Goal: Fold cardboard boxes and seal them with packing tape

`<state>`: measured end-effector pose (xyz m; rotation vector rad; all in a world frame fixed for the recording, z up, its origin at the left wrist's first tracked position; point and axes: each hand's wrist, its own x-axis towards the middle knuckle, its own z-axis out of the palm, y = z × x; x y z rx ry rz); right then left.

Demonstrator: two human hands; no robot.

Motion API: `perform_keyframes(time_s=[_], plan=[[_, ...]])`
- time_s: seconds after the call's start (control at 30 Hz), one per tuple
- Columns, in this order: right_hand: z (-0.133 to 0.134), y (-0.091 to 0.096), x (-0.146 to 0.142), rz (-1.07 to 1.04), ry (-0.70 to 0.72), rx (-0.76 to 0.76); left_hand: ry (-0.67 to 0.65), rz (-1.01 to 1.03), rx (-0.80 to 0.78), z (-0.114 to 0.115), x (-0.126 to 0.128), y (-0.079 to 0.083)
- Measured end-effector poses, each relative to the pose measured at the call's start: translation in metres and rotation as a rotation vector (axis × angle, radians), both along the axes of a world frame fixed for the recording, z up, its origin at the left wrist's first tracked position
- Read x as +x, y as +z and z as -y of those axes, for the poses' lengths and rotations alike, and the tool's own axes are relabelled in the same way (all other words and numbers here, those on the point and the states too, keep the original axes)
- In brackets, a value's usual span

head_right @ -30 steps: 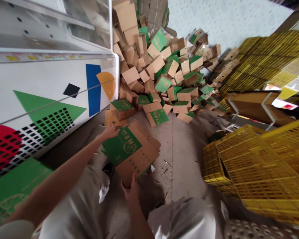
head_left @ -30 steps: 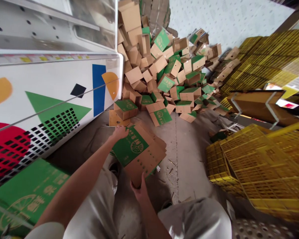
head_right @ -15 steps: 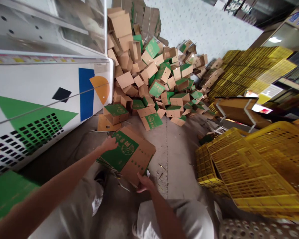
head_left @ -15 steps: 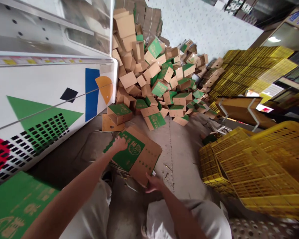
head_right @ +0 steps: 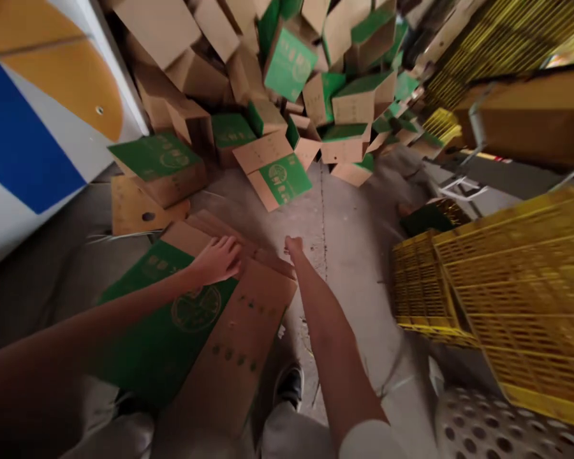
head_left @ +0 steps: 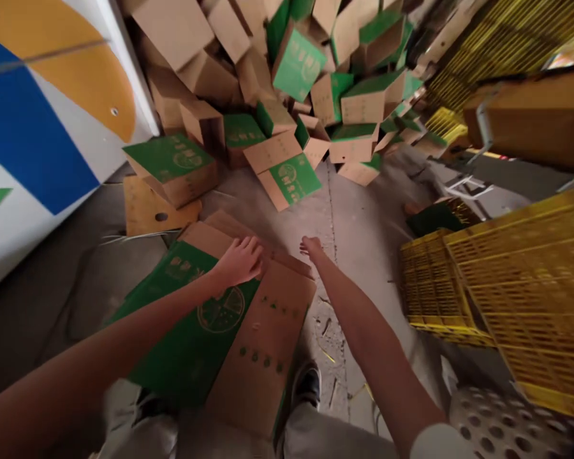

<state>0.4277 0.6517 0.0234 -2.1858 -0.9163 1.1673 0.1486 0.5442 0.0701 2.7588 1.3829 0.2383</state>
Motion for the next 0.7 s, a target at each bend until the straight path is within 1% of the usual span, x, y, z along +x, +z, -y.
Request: perform_keyframes(time_s=[0.07,0.17,0.27,0.37,0.47,0.53,0.6,0.63,0.7], plan=[[-0.036,-0.024,-0.002,-0.134,-0.090,-0.009,0.002,0.072,0.002,-0.015,0.003,-0.013],[-0.092,-0.053,-0.008,-0.301,-0.205,0.005,0.043,0.182,-0.022,-0.023,0.002,-0.023],[-0.152,-0.081,-0.015,-0.428,-0.306,0.036,0.044,0.216,-0.069,-0.026,0.001,-0.023],[-0.210,-0.112,-0.020,-0.505,-0.405,0.082,0.048,0.219,-0.117,-0.032,0.004,-0.023],[-0.258,-0.140,-0.021,-0.540,-0.482,0.133,0.061,0.255,-0.125,-0.039,0.006,-0.027],[-0.282,-0.156,-0.023,-0.555,-0.503,0.164,0.062,0.272,-0.118,-0.041,0.006,-0.031],[-0.297,-0.168,-0.026,-0.546,-0.524,0.176,0.057,0.269,-0.114,-0.043,0.005,-0.034],[-0.301,-0.173,-0.029,-0.531,-0.534,0.184,0.054,0.265,-0.113,-0.044,0.004,-0.034],[-0.302,-0.178,-0.038,-0.501,-0.505,0.237,0.053,0.255,-0.118,-0.045,0.003,-0.033]])
